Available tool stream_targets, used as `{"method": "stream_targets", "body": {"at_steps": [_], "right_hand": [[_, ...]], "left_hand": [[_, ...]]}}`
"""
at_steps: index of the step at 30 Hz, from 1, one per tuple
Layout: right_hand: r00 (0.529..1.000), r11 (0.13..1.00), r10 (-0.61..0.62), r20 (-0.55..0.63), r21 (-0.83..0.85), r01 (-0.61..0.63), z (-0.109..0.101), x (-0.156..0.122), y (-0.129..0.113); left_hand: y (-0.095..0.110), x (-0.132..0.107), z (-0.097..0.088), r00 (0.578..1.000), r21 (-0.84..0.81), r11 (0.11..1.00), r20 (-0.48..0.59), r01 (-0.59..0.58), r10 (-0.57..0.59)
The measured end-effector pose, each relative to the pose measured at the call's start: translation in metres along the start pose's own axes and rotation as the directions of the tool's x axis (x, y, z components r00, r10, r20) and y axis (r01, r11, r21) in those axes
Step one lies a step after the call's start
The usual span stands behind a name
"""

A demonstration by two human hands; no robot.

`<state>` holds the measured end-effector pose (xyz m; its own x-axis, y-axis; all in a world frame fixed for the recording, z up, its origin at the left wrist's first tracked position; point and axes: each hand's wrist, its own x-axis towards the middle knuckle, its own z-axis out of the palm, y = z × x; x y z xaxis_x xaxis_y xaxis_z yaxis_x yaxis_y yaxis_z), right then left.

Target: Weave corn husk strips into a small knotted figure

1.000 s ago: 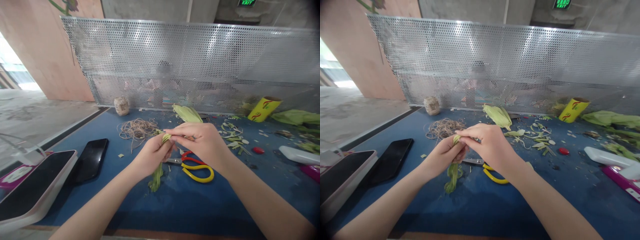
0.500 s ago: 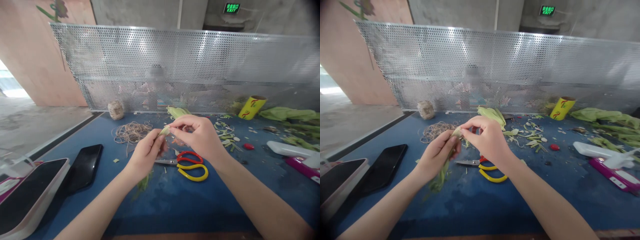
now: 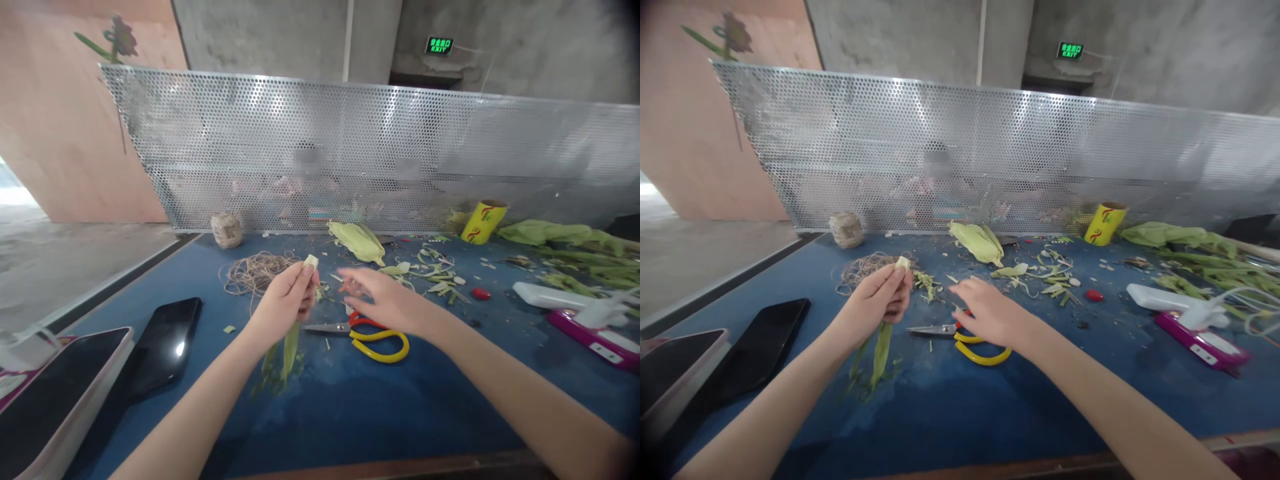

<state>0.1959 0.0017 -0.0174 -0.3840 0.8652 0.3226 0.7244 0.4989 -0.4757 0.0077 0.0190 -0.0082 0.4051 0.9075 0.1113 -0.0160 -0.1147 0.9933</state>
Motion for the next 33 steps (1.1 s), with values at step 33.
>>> {"method": "stream_targets", "body": {"at_steps": [33], "right_hand": [[0.941,0.805,0.135,0.311,-0.588,0.079,0.034,-0.034,0.026]], "left_hand": [[-0.007,0.007,-0.003,1.000,-0.017,1.000,0.002,0.013,-0.013]]}}
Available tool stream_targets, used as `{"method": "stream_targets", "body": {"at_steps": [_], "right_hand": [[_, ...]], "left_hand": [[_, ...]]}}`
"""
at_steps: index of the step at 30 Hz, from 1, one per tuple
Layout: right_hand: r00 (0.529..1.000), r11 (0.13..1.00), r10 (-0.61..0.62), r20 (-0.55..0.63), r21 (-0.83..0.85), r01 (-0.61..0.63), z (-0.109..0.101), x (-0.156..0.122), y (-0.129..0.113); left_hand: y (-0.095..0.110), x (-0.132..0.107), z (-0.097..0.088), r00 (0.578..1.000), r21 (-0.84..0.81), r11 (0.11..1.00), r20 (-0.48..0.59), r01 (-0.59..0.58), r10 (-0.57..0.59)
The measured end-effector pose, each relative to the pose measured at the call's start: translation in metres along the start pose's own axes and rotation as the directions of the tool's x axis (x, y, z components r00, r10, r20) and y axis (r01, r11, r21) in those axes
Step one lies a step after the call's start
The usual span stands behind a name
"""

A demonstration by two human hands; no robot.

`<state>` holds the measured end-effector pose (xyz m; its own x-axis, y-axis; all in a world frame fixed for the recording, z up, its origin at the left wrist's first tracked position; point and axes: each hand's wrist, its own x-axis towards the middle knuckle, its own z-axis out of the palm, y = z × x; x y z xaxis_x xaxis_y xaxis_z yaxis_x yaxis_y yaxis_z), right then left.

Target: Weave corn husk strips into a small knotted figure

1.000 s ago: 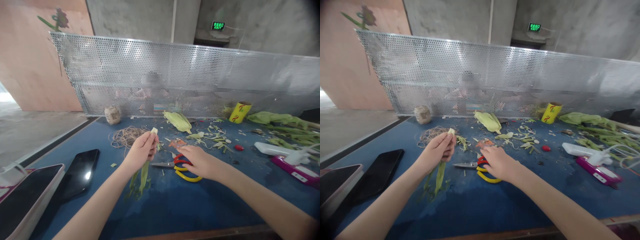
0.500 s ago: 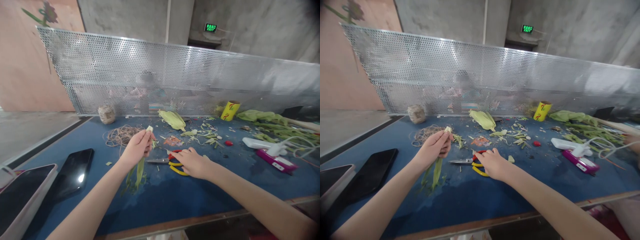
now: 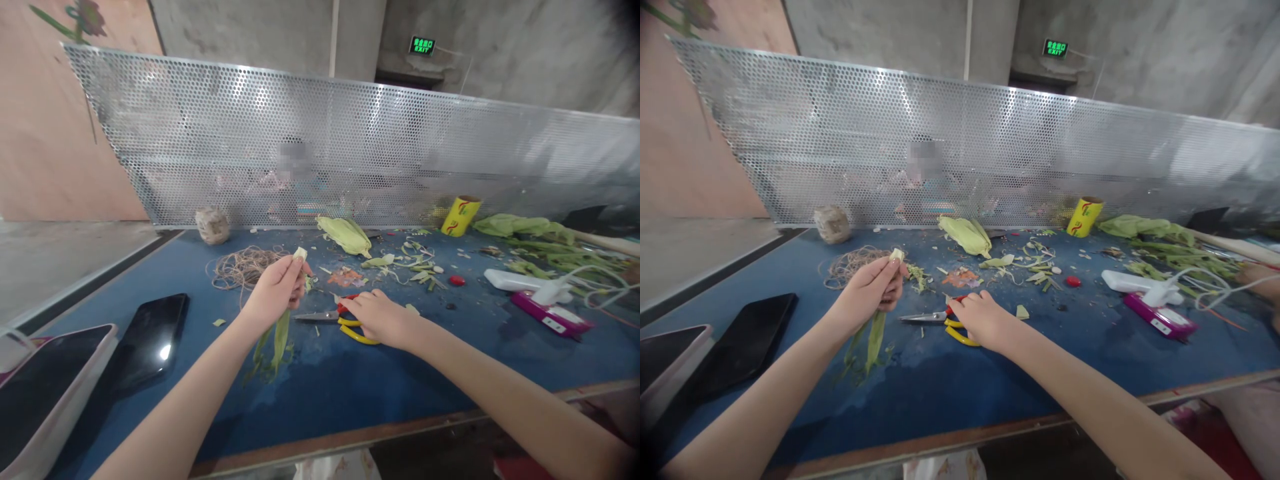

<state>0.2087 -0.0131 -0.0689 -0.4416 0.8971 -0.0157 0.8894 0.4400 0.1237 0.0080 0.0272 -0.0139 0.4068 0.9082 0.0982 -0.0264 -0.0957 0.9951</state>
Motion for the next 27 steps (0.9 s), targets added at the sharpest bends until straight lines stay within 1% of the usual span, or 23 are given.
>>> {"method": "stream_targets", "body": {"at_steps": [3,7,9,11,12,13,14,15,16,17,18,19,20,23,24,26,27], "right_hand": [[0.999,1.000,0.004,-0.040,0.025,-0.003,0.002,0.005,-0.001],[0.991,0.997,0.027,-0.132,0.079,-0.017,-0.005,0.002,0.001],[0.976,0.992,0.074,-0.206,0.113,-0.051,-0.010,-0.004,0.009],[0.942,0.980,0.167,-0.292,0.150,-0.128,-0.015,-0.011,0.021],[0.910,0.968,0.230,-0.345,0.176,-0.178,-0.017,-0.014,0.029],[0.859,0.948,0.306,-0.412,0.220,-0.232,-0.019,-0.016,0.036],[0.776,0.909,0.403,-0.484,0.310,-0.279,-0.021,-0.016,0.043],[0.690,0.858,0.494,-0.529,0.424,-0.290,-0.023,-0.016,0.047],[0.624,0.796,0.571,-0.533,0.545,-0.263,-0.026,-0.013,0.050],[0.606,0.730,0.620,-0.498,0.650,-0.212,-0.030,-0.010,0.050],[0.635,0.671,0.631,-0.445,0.724,-0.159,-0.034,-0.006,0.048],[0.703,0.634,0.597,-0.387,0.765,-0.117,-0.038,-0.002,0.044],[0.768,0.616,0.544,-0.337,0.782,-0.094,-0.042,0.002,0.037],[0.878,0.621,0.390,-0.279,0.784,-0.026,-0.050,0.005,0.014],[0.902,0.626,0.348,-0.256,0.779,-0.020,-0.050,0.004,0.007],[0.931,0.661,0.288,-0.225,0.750,-0.024,-0.046,-0.002,-0.002],[0.937,0.678,0.280,-0.211,0.734,-0.037,-0.043,-0.006,-0.004]], "left_hand": [[-0.001,0.001,0.001,1.000,0.007,1.000,0.001,-0.003,0.003],[0.000,0.000,-0.001,1.000,0.017,1.000,-0.007,-0.006,0.006],[0.007,-0.003,-0.006,1.000,0.031,0.999,-0.014,-0.024,0.025],[0.017,-0.008,-0.012,0.994,0.065,0.994,-0.050,-0.089,0.093],[0.023,-0.010,-0.015,0.986,0.094,0.985,-0.078,-0.143,0.150],[0.028,-0.011,-0.018,0.972,0.111,0.975,-0.119,-0.192,0.205],[0.032,-0.013,-0.020,0.958,0.119,0.968,-0.156,-0.222,0.239],[0.034,-0.014,-0.021,0.951,0.128,0.963,-0.172,-0.237,0.256],[0.035,-0.014,-0.021,0.952,0.139,0.963,-0.175,-0.230,0.252],[0.035,-0.014,-0.019,0.960,0.155,0.966,-0.161,-0.205,0.230],[0.033,-0.014,-0.017,0.972,0.174,0.970,-0.133,-0.172,0.196],[0.030,-0.013,-0.015,0.983,0.193,0.972,-0.098,-0.137,0.158],[0.027,-0.013,-0.013,0.991,0.204,0.973,-0.059,-0.107,0.122],[0.019,-0.014,-0.008,0.998,0.207,0.976,0.040,-0.063,0.056],[0.018,-0.014,-0.006,0.998,0.207,0.977,0.052,-0.057,0.048],[0.016,-0.014,-0.004,0.998,0.215,0.975,0.046,-0.055,0.046],[0.015,-0.015,-0.003,0.998,0.219,0.974,0.039,-0.060,0.053]]}}
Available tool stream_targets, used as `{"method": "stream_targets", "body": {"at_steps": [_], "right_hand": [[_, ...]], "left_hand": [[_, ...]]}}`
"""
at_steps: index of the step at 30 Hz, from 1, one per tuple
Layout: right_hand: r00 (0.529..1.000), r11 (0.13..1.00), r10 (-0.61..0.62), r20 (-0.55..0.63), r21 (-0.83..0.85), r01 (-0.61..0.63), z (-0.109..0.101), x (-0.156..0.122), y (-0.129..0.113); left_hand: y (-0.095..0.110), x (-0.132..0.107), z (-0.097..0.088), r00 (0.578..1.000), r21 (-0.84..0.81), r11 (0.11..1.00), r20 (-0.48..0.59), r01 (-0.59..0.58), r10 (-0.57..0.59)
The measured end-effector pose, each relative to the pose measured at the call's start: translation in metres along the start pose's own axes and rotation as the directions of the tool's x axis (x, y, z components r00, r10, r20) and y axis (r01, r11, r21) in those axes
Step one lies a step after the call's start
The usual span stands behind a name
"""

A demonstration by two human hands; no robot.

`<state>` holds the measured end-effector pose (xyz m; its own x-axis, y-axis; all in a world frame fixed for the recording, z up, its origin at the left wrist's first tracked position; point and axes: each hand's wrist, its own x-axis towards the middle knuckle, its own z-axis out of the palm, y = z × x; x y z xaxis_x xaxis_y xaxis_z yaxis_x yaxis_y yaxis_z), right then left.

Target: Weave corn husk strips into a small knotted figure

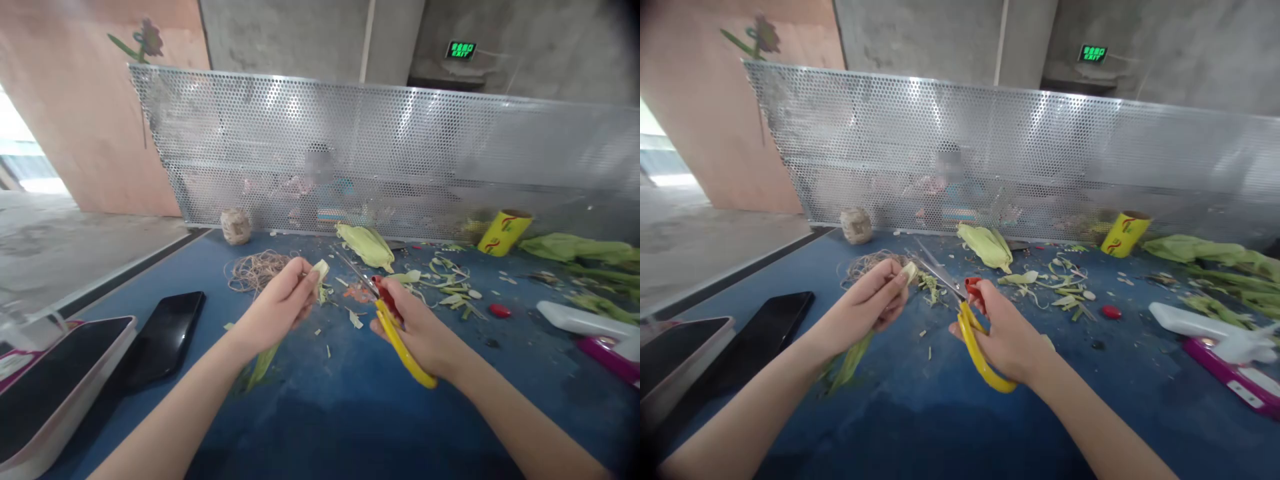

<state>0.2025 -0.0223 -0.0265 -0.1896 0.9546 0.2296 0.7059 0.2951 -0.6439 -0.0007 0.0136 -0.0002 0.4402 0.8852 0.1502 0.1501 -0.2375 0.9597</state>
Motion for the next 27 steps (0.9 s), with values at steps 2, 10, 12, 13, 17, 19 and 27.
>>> {"method": "stream_targets", "body": {"at_steps": [2,10,12,13,17,19,27], "right_hand": [[0.998,0.999,0.033,0.045,-0.043,-0.031,0.002,-0.008,0.004],[0.986,0.988,0.131,0.102,-0.101,-0.120,-0.001,-0.013,0.011],[0.987,0.988,0.134,0.091,-0.090,-0.126,-0.003,-0.014,0.013],[0.986,0.988,0.137,0.090,-0.081,-0.130,-0.004,-0.015,0.014],[0.984,0.988,0.151,0.090,-0.033,-0.148,-0.011,-0.013,0.019],[0.986,0.990,0.141,0.087,0.010,-0.142,-0.017,-0.011,0.021],[0.969,0.937,0.249,0.006,0.253,-0.242,-0.055,-0.003,0.044]], "left_hand": [[-0.001,0.000,0.004,1.000,0.004,1.000,-0.012,-0.026,0.026],[-0.009,0.008,0.015,0.990,0.024,0.990,-0.004,-0.139,0.139],[-0.009,0.012,0.017,0.987,0.044,0.986,-0.003,-0.162,0.162],[-0.008,0.014,0.019,0.985,0.056,0.984,0.001,-0.172,0.172],[-0.001,0.026,0.028,0.982,0.096,0.978,0.053,-0.185,0.181],[0.003,0.035,0.033,0.981,0.079,0.980,0.083,-0.183,0.176],[0.029,0.101,0.062,0.935,-0.047,0.990,0.327,-0.130,0.139]]}}
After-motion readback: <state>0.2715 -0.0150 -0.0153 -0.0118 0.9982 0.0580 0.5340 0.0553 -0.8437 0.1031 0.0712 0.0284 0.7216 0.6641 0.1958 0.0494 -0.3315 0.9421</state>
